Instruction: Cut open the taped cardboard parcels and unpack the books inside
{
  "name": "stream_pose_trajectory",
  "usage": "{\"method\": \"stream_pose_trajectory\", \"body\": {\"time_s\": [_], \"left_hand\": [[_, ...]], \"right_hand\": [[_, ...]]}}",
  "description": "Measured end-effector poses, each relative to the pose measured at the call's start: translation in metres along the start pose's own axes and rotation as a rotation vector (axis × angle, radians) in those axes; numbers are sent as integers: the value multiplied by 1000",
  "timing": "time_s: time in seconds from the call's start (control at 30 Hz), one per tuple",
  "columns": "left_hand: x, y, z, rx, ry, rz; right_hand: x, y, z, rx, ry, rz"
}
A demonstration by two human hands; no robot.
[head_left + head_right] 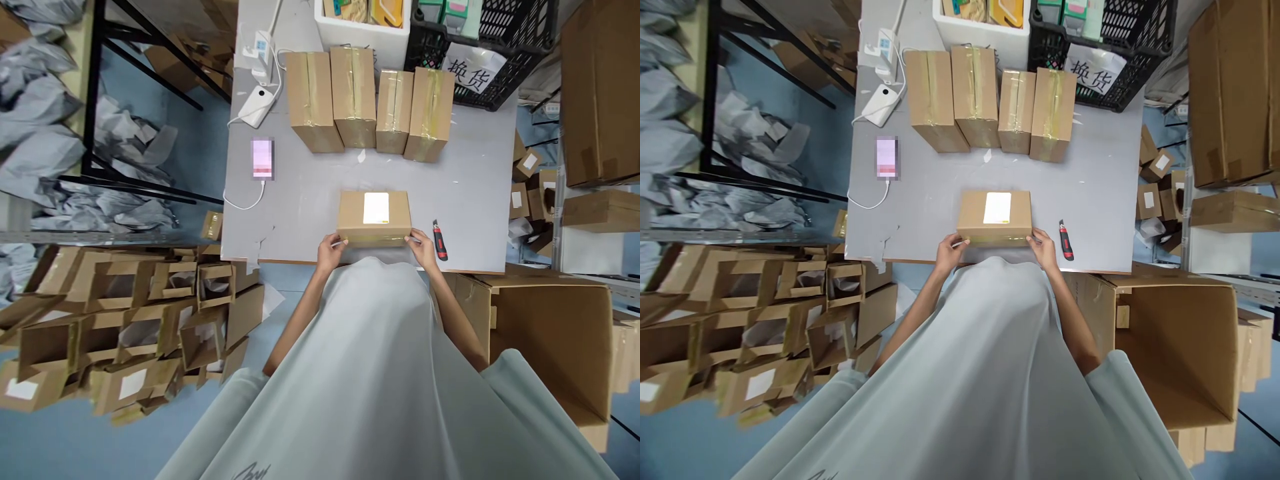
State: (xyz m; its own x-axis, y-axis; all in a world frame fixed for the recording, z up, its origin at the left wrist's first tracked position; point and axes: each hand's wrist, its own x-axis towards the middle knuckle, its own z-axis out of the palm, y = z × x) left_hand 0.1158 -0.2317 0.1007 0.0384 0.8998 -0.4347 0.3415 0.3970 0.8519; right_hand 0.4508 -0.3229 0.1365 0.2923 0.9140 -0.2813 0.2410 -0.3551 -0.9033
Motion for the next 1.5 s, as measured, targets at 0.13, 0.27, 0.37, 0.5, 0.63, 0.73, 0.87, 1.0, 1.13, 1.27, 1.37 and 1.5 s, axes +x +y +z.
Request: {"method": "stream_pose_trajectory", "body": {"time_s": [0.13, 0.27, 0.37, 0.5, 0.63, 0.73, 0.87, 1.0, 1.13, 1.27, 1.37, 1.5], "left_hand": [[-5, 22, -7, 28, 57, 124], [-5, 38, -12, 77, 120, 130], [-2, 41, -10, 114, 153, 68], [-3, 37, -6, 107, 149, 11], [-9, 27, -6, 66, 126, 19], [-12, 11, -10, -54, 75, -13], [-12, -17, -14, -24, 28, -89], [-13, -38, -7, 35, -53, -128], [-13, -42, 7, -6, -111, -102], [-9, -36, 14, 56, -92, -53], [-6, -27, 12, 45, -138, -52], [-6, -11, 1, -26, -209, -36]], "right_hand": [[9, -27, -8, -65, 87, -35], [15, -43, -10, -160, 131, -34], [19, -43, -6, -243, 133, 22], [20, -35, -1, -262, 136, 103], [16, -21, -4, -155, 82, 98], [11, -2, -11, -47, 33, 110], [2, 29, -16, -94, -7, 159], [-7, 48, -9, -149, -139, 159], [-10, 46, 4, -63, -185, 142], [-8, 36, 10, -15, -154, 137], [-6, 29, 6, -9, -154, 125], [-6, 19, -3, 54, -168, 105]]}}
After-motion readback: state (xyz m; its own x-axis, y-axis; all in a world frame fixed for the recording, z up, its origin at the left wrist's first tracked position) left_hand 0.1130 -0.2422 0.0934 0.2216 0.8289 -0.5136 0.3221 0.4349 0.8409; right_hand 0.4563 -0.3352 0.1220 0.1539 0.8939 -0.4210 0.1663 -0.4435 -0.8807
